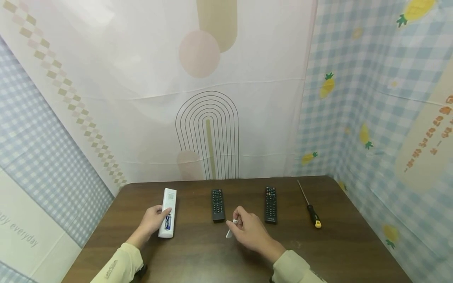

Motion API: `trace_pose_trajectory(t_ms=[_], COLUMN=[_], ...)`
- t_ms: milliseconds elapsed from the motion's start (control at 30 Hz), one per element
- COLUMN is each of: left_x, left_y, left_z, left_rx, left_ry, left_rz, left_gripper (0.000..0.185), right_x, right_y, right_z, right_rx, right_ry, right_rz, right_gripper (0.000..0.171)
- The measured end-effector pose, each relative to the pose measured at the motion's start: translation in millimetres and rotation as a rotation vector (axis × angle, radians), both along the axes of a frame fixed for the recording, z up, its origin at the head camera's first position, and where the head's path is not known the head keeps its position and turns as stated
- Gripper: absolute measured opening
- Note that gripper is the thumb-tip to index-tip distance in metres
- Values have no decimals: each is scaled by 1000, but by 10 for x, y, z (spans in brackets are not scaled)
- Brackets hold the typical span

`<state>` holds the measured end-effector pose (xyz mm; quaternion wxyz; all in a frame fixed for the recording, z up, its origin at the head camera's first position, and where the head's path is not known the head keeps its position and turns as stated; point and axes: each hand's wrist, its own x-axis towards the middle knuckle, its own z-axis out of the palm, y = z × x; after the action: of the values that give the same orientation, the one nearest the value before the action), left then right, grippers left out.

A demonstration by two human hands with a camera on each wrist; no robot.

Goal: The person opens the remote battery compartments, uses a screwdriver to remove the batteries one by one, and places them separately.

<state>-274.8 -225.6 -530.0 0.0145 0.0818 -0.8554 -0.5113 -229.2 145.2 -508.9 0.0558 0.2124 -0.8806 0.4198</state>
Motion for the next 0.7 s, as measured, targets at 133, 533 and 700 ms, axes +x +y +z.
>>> trace_pose_trajectory(t_ms=[133, 533, 700], left_x=[-95, -266, -354], left_y=[-37, -77, -121], left_z=[-44, 62, 56], left_rx=[28, -275, -274], left_ry=[-27, -77, -124], left_rz=[20, 50, 10], left_gripper=[32, 41, 38], right_x=[-11, -41, -47], right_y=[1, -13, -37], right_z=[-1, -24, -32], right_rx=[5, 45, 40], right_ry=[-5, 6, 29], right_rz=[-3, 10, 21], right_gripper=[21, 20, 21])
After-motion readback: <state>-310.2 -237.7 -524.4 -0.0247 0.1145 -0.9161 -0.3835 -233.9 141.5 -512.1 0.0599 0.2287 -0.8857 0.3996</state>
